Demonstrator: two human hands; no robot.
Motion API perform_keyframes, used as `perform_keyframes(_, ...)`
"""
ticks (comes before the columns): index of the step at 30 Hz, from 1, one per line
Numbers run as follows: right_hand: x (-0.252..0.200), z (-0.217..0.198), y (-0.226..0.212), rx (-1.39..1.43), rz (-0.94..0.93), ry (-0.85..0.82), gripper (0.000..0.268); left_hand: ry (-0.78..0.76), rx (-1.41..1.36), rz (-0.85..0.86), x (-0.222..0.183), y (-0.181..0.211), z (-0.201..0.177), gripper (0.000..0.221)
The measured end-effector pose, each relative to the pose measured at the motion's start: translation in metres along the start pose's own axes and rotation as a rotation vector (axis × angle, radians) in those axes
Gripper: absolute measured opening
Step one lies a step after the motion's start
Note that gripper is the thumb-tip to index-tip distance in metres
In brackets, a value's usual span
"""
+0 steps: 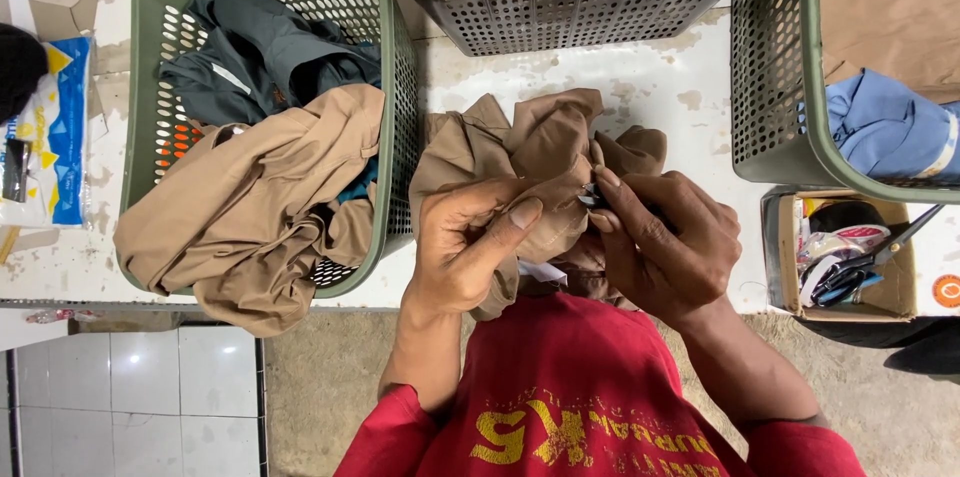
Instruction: Inspecting tan-colored garments for loose threads and trimming them using a pair of snips at a quality control station.
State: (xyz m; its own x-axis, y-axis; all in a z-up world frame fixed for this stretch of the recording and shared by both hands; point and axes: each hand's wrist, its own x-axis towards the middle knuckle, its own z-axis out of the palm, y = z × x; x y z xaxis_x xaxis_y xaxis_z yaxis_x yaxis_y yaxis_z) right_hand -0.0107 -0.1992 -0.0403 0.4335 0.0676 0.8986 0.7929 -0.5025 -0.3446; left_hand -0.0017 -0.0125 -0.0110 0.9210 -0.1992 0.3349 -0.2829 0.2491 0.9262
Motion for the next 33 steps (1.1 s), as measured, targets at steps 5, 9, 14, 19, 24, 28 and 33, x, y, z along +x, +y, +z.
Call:
perform_keyframes(5, 0.001, 0.002, 0.000, 0.007, -0.001, 0.006, 0.021, 0.026, -0.021, 0.018, -0.007, -0.018, -0.008, 0.010)
perform_keyframes(9, 0.002, 0.003, 0.000, -0.001, -0.026, 0.014, 0.020, 0.036, -0.034, 0.024, -0.005, -0.011, -0.005, 0.010)
perform_keyframes(14, -0.001, 0.005, 0.002, -0.008, -0.042, 0.037, 0.018, 0.038, -0.038, 0.034, -0.008, -0.021, -0.007, 0.009)
perform_keyframes(19, -0.003, 0.006, 0.004, -0.022, -0.070, 0.051, 0.017, 0.030, -0.017, 0.027, -0.004, -0.009, -0.001, 0.011)
perform_keyframes(24, -0.006, 0.007, 0.008, -0.022, -0.061, 0.093, 0.018, 0.033, -0.056, 0.008, 0.004, 0.010, 0.009, 0.016)
perform_keyframes(28, -0.012, 0.008, 0.011, 0.003, -0.056, 0.104, 0.022, 0.046, -0.050, -0.003, -0.004, -0.009, -0.001, 0.012)
perform_keyframes(33, -0.016, 0.005, 0.007, 0.263, 0.410, 0.084, 0.045, 0.057, -0.051, -0.010, -0.007, -0.021, -0.008, 0.011)
